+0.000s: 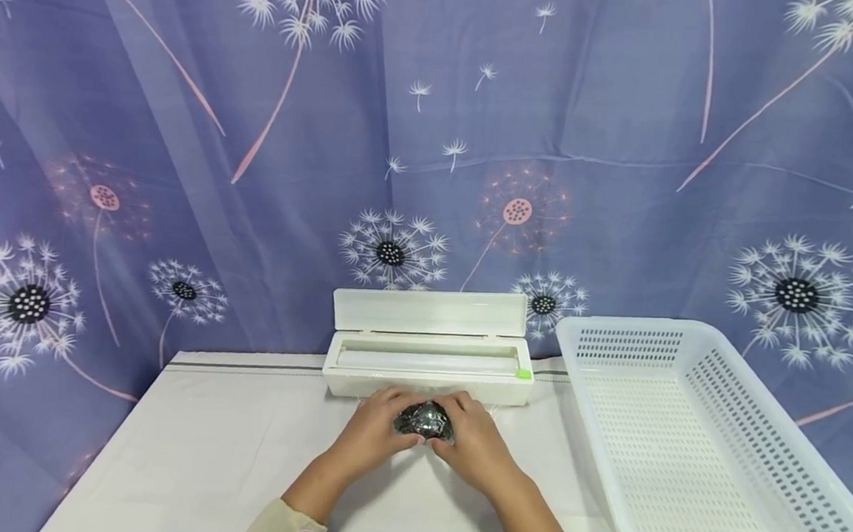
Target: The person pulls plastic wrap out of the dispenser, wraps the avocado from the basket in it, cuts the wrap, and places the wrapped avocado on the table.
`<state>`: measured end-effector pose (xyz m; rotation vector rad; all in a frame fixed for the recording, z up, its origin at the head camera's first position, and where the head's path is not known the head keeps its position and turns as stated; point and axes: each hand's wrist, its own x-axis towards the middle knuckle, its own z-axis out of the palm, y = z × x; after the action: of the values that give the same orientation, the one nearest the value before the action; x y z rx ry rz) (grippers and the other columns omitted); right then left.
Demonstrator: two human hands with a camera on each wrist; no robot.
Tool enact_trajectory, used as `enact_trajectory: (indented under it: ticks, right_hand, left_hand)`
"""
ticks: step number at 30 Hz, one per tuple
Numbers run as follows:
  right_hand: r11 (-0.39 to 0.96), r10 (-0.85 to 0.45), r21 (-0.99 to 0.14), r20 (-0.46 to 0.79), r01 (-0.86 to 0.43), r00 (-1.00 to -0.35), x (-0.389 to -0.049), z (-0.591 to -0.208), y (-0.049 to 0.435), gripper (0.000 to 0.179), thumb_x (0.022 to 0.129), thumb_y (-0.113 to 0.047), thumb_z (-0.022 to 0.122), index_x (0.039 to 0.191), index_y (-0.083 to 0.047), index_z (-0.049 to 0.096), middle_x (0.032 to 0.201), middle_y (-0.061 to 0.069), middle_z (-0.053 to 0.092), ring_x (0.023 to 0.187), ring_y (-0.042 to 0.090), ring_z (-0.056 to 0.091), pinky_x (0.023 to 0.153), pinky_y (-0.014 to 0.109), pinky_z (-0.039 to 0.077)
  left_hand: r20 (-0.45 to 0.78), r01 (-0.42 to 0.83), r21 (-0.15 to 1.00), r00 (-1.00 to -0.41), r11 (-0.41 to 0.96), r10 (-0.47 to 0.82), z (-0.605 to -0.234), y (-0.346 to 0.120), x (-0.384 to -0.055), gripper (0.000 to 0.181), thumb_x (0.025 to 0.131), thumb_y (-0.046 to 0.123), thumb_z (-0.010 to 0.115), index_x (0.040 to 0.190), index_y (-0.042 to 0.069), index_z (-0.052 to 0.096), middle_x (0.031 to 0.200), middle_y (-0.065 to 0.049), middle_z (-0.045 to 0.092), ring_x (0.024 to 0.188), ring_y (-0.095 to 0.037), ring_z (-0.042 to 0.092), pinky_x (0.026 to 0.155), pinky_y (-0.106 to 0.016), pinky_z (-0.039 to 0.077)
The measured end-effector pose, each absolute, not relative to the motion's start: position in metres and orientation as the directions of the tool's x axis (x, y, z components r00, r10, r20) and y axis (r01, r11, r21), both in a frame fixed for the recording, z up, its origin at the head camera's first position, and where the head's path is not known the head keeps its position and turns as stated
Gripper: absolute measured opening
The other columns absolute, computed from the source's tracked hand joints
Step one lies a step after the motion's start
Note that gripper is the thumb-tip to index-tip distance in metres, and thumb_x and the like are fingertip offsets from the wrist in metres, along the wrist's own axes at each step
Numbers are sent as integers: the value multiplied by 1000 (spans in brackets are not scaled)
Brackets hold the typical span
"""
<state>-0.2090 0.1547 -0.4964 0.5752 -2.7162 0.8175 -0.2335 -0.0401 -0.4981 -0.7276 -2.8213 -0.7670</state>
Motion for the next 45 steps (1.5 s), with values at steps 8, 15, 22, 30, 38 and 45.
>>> enact_trajectory:
  ticks: [8, 15, 22, 30, 38, 45]
  right_hand:
    - [755, -246, -530, 317, -386, -916, -212, -495, 150, 61, 78, -11, 85, 131, 0, 57, 128, 16, 64, 119, 37, 62, 105, 52, 49]
    - [767, -160, -571, 272, -293, -949, -213, -496, 144, 60, 81, -14, 84, 134, -5, 59, 126, 14, 56, 109, 35, 66, 94, 50, 56]
    - [799, -149, -495, 385, -341, -911, -214, -503, 146, 62, 78, -16, 86, 134, -4, 62, 119, 14, 63, 106, 35, 66, 92, 53, 55]
    - [807, -156, -454, 451, -377, -879, -217, -510, 145, 61, 79, -19, 86, 131, 0, 60, 121, 16, 65, 114, 36, 64, 95, 56, 52]
    - [800, -134, -464, 480, -381, -867, -219, -511, 146, 55, 78, -19, 85, 126, -2, 64, 120, 17, 65, 113, 36, 64, 95, 56, 52]
    - [795, -116, -488, 461, -361, -880, -222, -507, 149, 45, 83, -21, 82, 122, -4, 68, 120, 16, 65, 114, 37, 63, 99, 55, 50]
  left_hand:
    - [181, 446, 490, -892, 749, 414, -495, -40, -242, 55, 85, 28, 81, 136, 18, 64, 135, -3, 64, 127, -25, 59, 103, -54, 45]
    - [206, 414, 536, -909, 736, 362, -497, -40, -246, 53, 82, 27, 84, 130, 17, 65, 131, -3, 69, 124, -26, 61, 101, -54, 46]
    - [288, 438, 487, -897, 755, 335, -501, -35, -246, 51, 80, 30, 85, 125, 14, 69, 128, -2, 69, 122, -24, 61, 95, -48, 47]
    - [346, 450, 415, -882, 790, 320, -502, -37, -243, 53, 80, 34, 85, 127, 16, 70, 121, -1, 62, 115, -19, 57, 92, -43, 46]
    - [351, 448, 396, -880, 802, 318, -503, -38, -243, 54, 81, 35, 84, 129, 17, 69, 121, -1, 63, 116, -20, 57, 91, -41, 45]
    - [324, 425, 433, -896, 795, 303, -502, -36, -242, 54, 83, 36, 81, 131, 15, 67, 124, -4, 63, 119, -23, 57, 94, -44, 44]
